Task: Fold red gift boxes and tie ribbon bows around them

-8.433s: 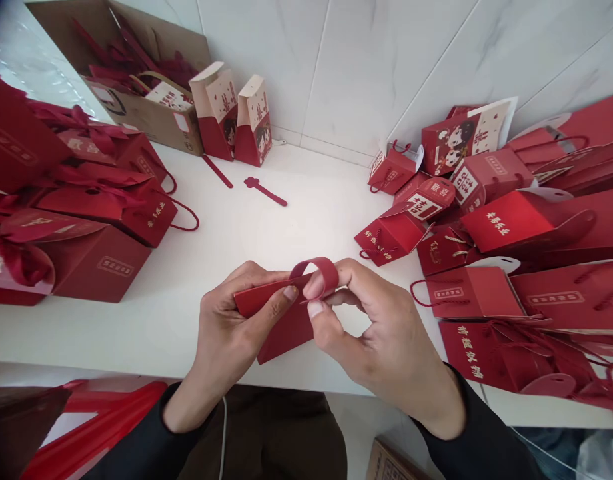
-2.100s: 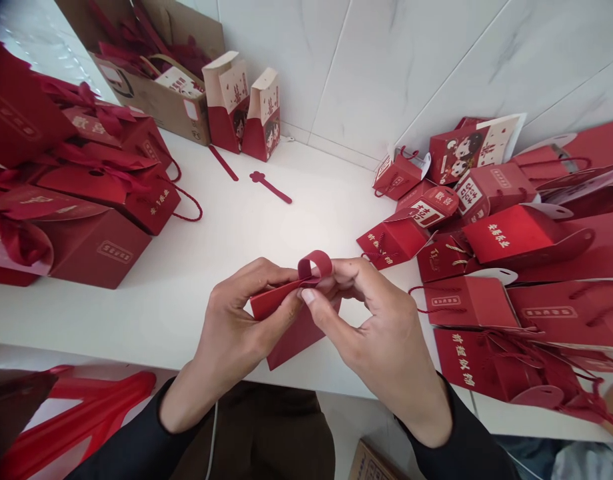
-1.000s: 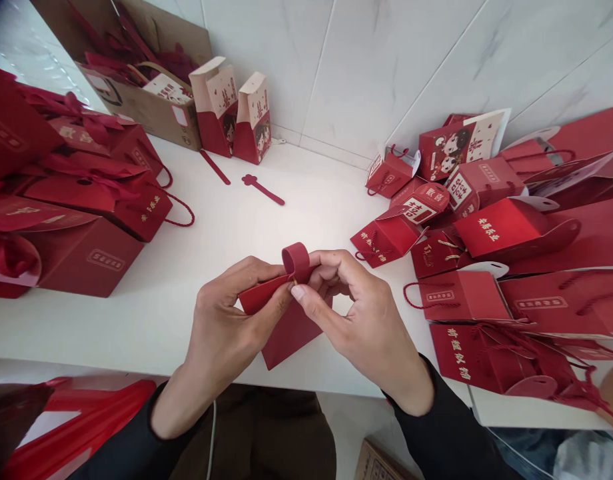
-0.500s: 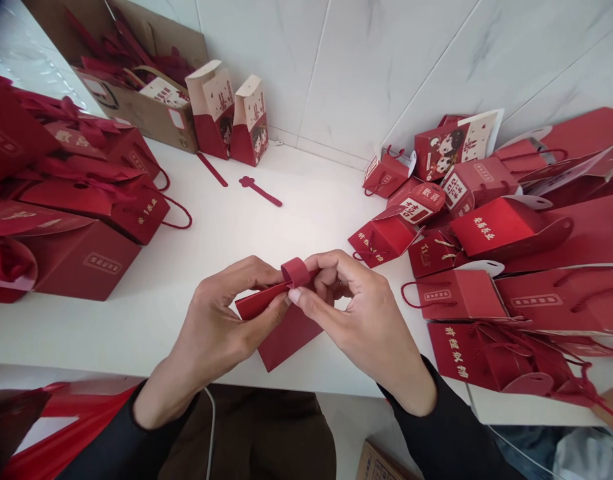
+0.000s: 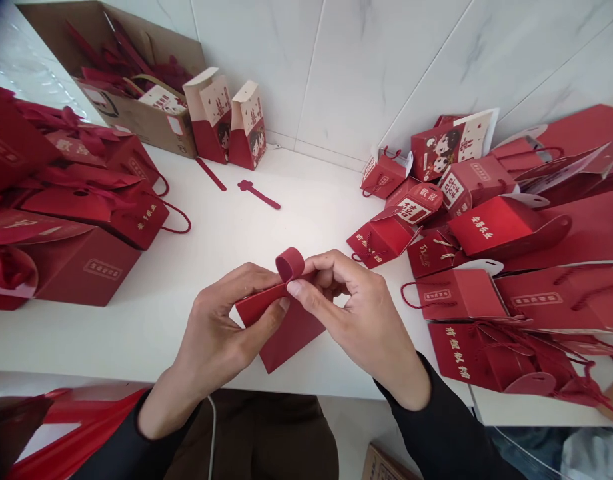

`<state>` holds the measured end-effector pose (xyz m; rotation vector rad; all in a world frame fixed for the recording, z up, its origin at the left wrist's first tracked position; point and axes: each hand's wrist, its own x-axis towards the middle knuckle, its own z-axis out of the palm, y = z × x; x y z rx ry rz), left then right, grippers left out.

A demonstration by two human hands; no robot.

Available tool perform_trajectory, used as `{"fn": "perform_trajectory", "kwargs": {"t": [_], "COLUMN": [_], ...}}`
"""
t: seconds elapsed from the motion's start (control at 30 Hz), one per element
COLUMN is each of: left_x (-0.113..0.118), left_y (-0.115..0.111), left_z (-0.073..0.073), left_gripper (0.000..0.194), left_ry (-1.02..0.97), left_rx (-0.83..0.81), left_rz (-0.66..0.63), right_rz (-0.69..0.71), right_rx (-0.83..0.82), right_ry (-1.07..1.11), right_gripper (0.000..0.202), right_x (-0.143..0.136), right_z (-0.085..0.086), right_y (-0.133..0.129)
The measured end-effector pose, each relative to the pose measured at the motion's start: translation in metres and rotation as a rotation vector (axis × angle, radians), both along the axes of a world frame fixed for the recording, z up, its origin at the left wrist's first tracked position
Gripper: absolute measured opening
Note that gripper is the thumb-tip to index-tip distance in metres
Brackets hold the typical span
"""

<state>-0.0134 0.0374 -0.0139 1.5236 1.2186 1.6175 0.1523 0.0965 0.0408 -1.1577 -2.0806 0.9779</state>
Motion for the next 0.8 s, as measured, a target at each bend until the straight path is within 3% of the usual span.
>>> {"fn": "perform_trajectory", "kwargs": {"t": [0.2, 0.4, 0.57, 0.7, 0.8], "left_x": [0.000, 0.001, 0.000, 0.000, 0.003], "left_y": [0.000, -0.001, -0.002, -0.006, -0.009], "left_z": [-0.003, -0.001, 0.001, 0.005, 0.010], "left_gripper": [0.030, 0.029, 0.024, 0.022, 0.016], "left_ry": [-0.002, -0.031, -0.029, -0.014, 0.008], "left_rx": [0.010, -0.061, -0.063, -0.081, -0.146], "left_rz": [-0.021, -0.008, -0.021, 0.003, 0.049], "right_rz": [-0.033, 0.074, 0.033, 0.010, 0.009], "right_rx": [0.031, -0.012, 0.107, 0.250, 0.268], "right_ry": [0.023, 0.018, -0.022, -0.027, 0.013], "right_gripper": [0.010, 0.014, 0.006, 0.012, 0.018], "right_x": [-0.001, 0.004, 0.004, 0.008, 0.010], "right_z": [0.000, -0.005, -0.009, -0.019, -0.029], "right_y": [-0.002, 0.000, -0.002, -0.003, -0.002]}}
